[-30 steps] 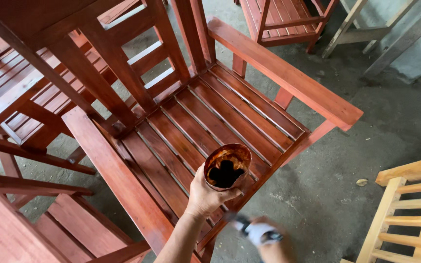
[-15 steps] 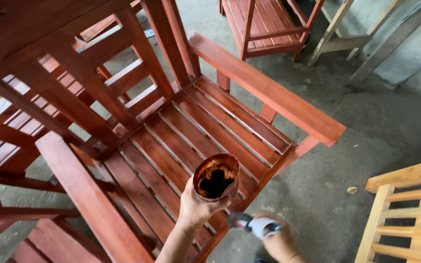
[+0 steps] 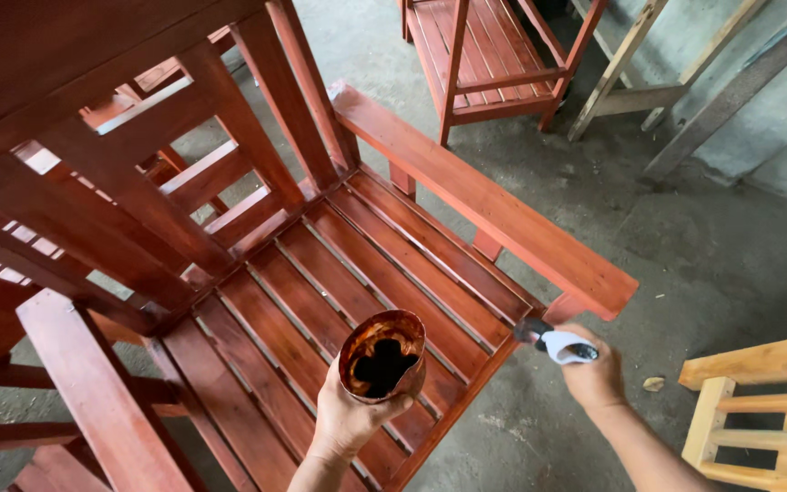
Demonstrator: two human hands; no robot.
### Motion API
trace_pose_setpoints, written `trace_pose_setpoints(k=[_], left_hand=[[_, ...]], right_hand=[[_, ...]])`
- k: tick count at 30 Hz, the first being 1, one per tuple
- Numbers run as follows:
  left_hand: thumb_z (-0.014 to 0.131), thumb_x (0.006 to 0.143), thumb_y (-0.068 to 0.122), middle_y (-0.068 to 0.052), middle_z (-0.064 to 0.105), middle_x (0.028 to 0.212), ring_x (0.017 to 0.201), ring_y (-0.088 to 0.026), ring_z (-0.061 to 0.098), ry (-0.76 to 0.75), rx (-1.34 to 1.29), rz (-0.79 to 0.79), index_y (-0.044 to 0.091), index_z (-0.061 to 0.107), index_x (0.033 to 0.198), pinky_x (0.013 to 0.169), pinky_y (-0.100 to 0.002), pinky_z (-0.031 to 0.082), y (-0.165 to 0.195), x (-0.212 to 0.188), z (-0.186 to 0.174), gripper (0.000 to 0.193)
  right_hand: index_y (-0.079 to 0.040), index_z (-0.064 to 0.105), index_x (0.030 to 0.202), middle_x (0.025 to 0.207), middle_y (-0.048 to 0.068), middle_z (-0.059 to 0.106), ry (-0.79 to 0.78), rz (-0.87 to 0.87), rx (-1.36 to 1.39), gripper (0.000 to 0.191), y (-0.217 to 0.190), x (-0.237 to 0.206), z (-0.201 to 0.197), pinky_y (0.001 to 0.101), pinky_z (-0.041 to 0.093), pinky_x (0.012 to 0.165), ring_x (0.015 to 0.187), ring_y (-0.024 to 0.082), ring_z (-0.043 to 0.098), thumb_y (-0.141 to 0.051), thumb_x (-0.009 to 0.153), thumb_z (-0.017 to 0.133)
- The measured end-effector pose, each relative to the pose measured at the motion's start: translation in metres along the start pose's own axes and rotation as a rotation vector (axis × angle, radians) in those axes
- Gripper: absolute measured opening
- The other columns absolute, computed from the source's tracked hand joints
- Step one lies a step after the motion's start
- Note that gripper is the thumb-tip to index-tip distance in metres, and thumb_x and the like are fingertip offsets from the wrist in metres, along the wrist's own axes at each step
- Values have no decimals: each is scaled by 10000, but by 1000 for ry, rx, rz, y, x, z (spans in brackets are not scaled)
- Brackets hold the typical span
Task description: The person holds a container of dark wood stain in one hand and a brush in the other, brushing stain onto the slats, frame, and legs of a wooden chair. They work the brush into the seat boards and then coat the chair legs and lower rails, moving around the chair to reach each surface.
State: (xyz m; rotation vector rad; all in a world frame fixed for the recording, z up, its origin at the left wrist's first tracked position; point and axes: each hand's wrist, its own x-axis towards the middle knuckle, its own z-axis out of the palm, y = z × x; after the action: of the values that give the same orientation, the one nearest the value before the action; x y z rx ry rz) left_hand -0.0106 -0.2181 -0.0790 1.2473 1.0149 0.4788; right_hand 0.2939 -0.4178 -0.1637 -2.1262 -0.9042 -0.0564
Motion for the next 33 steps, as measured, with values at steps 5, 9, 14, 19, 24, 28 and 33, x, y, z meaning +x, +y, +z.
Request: trace_pose_setpoints(k=[5,9,14,19,24,28,33], left_hand=[[962,437,10,-30,751,1193,1124,-189,705,-1,-65,8,103,609,1300,1014,-356,564,-4,4,13,937],[983,448,32,-33,751,1190,1128,-188,704,20,-56,-15,107,595,1306,1021,-358,557,0,5,15,945],[964,472,42,-42,762,1188,1125,-192,719,5,-73,-64,114,614,1308,1016,-363,576,3,7,9,909],[971,468,34,-26,760,1182,1118,-186,722,35,-94,-57,113,605,1298,1001,-365,587,-7,1,8,910],[965,460,12,-42,759,1165,1098,-192,718,38,-179,-92,105,616,1298,979,-363,586,-18,1,4,912],[968,474,15,-60,765,1157,1086,-200,728,74,-155,-43,69,607,1274,969,-369,597,-20,3,-2,880],[957,452,-9,-46,748,1178,1105,-186,708,103,-160,-62,94,583,1299,995,-361,572,-23,-1,-9,931]], right_hand=[[-135,722,1010,1079,79,732,-32,-157,-24,295,-20,0,-1,370,563,866,1012,283,709,-56,726,750],[-181,697,909,1050,33,697,-158,-266,-172,282,-54,-13,3,385,562,807,1019,284,683,-87,666,805],[-187,717,999,1109,56,649,-289,-280,-339,380,-80,9,13,448,547,818,1066,307,629,-14,661,725],[-218,730,980,1112,33,620,-621,-364,-947,118,-110,53,34,499,481,1051,1163,285,568,-173,897,660],[-183,759,1049,1166,14,667,-841,-226,-1191,169,-111,69,51,504,516,1006,1221,269,573,-206,933,638],[-213,771,990,1147,51,687,-794,-201,-1006,157,-75,70,62,409,576,936,1181,282,619,-196,895,646],[-219,756,894,1058,75,691,-512,-114,-717,148,-41,64,68,435,549,947,1123,314,631,-172,884,617]])
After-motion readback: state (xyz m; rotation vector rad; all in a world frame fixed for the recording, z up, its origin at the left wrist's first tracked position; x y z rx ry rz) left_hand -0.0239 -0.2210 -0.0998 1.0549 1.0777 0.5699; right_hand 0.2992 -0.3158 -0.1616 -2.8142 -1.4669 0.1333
